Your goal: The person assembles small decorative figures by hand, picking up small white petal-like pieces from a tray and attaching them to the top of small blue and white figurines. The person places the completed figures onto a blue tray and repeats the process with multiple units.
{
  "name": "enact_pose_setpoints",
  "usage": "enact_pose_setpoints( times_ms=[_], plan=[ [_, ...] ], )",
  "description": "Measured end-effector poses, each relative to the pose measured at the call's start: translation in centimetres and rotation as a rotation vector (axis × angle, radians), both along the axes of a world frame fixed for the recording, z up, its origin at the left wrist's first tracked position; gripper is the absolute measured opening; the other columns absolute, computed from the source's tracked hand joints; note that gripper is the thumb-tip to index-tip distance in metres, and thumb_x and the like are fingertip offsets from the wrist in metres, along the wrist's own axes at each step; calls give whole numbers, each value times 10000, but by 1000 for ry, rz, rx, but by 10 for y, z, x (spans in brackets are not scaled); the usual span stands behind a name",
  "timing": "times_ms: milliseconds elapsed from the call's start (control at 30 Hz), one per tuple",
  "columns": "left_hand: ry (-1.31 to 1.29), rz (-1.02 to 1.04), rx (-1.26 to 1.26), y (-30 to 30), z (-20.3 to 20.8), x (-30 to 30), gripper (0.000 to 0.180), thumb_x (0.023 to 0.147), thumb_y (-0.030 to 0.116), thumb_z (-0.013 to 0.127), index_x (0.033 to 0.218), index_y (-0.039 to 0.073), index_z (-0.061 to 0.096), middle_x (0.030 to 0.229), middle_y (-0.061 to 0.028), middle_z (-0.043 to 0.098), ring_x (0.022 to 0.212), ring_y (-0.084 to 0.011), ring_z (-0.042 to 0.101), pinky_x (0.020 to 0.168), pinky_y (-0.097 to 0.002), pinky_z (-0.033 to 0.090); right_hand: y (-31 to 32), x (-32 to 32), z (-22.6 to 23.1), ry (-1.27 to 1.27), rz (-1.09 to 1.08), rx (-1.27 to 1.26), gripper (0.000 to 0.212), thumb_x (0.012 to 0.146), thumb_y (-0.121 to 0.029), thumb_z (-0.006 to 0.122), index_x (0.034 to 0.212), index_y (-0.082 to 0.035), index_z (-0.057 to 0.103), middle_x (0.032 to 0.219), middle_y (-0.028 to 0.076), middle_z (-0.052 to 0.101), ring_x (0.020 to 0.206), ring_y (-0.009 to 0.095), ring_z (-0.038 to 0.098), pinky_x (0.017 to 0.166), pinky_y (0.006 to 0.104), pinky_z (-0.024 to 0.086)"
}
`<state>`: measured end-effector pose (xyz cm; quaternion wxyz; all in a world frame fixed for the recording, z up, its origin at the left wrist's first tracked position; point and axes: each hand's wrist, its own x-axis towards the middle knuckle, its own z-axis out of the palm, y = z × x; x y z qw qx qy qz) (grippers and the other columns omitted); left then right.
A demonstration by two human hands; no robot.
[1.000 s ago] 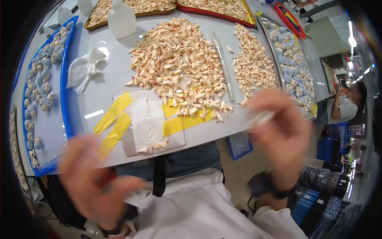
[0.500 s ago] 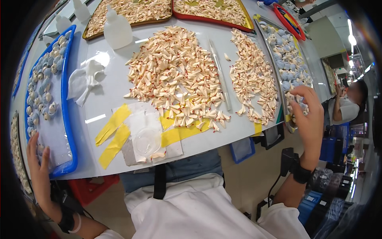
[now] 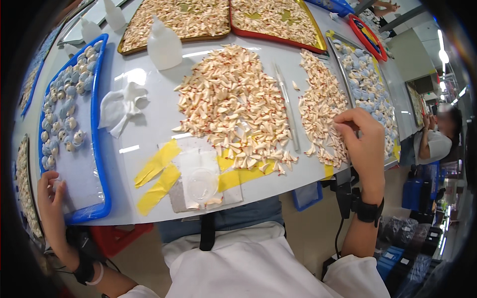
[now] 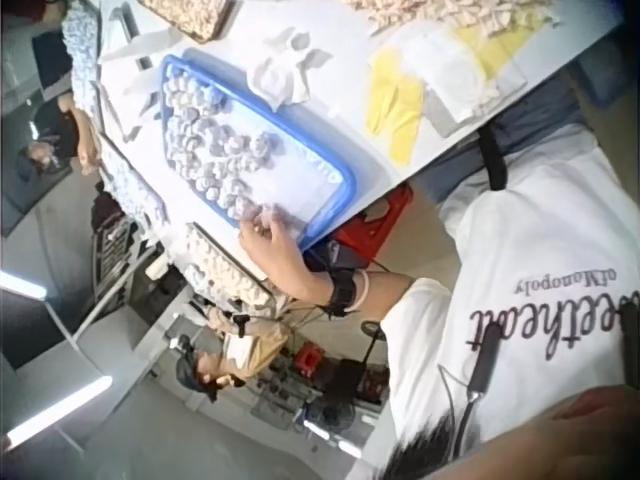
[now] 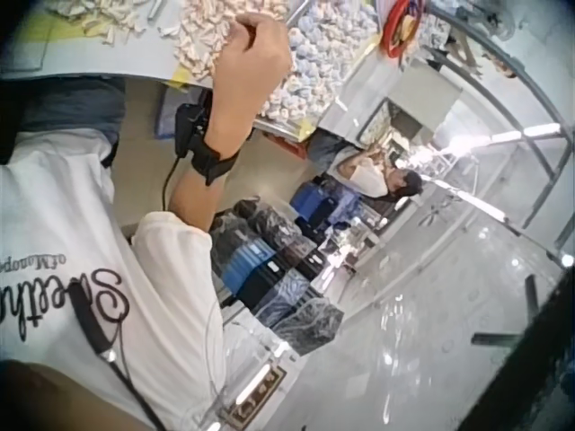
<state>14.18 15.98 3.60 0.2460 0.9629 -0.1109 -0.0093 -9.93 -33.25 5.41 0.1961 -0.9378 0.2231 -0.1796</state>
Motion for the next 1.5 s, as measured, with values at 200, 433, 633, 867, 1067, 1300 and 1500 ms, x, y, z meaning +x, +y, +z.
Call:
enact_pose_setpoints(
  times_ms=[200, 433, 633, 867, 1067, 1300, 1500],
  plan=[
    [-123, -137, -159, -55, 16, -30, 96, 891, 53, 477, 960, -3, 513, 957, -31, 516, 841, -116, 475, 755, -243, 398, 3, -2, 6, -80, -70, -121, 107, 765, 25, 543, 870, 23, 568, 779, 99, 579, 709, 207, 568, 660, 275, 432],
    [-389, -219, -651, -99, 22, -74, 129, 850, 60, 542, 962, -4, 535, 1005, -119, 530, 844, -164, 519, 768, -272, 426, 0, -6, 0, -65, -16, -151, 78, 805, 4, 519, 858, 26, 572, 819, 87, 571, 755, 174, 545, 702, 264, 418],
    [-41, -203, -1169, -132, 7, -123, 287, 708, 21, 709, 940, 12, 541, 987, -141, 526, 878, -213, 571, 763, -299, 469, -10, -12, -12, -101, -120, -10, 97, 882, -38, 477, 917, 16, 549, 837, 29, 553, 753, 100, 501, 690, 225, 404],
    [111, -493, -1259, -137, -19, -129, 283, 692, -14, 712, 938, -20, 573, 1052, -162, 495, 896, -230, 582, 803, -321, 475, 4, -6, 1, -153, -35, 115, 137, 901, -46, 462, 963, 14, 568, 892, 21, 541, 790, 75, 487, 732, 199, 393],
    [763, -305, -1752, -154, -17, -139, 333, 730, -76, 650, 1025, -23, 504, 1097, -214, 520, 938, -245, 580, 796, -318, 501, 27, -11, 15, -218, 61, 497, 95, 831, -6, 544, 912, 19, 586, 881, 81, 553, 786, 112, 510, 701, 214, 404],
    [506, -118, -1380, -168, -9, -148, 391, 724, 284, 740, 938, 67, 494, 949, -120, 536, 646, -139, 533, 510, -195, 406, 88, 29, 35, -213, 331, 508, 156, 696, 117, 587, 820, 24, 572, 825, 97, 554, 761, 148, 530, 694, 228, 418],
    [412, -454, -1353, -153, -39, -137, 374, 721, 230, 742, 939, 41, 504, 976, -151, 543, 673, -166, 574, 519, -209, 444, 124, 60, 31, -41, 466, 490, 205, 631, 163, 579, 779, 22, 571, 776, 93, 553, 740, 167, 542, 654, 244, 426]
  ],
)
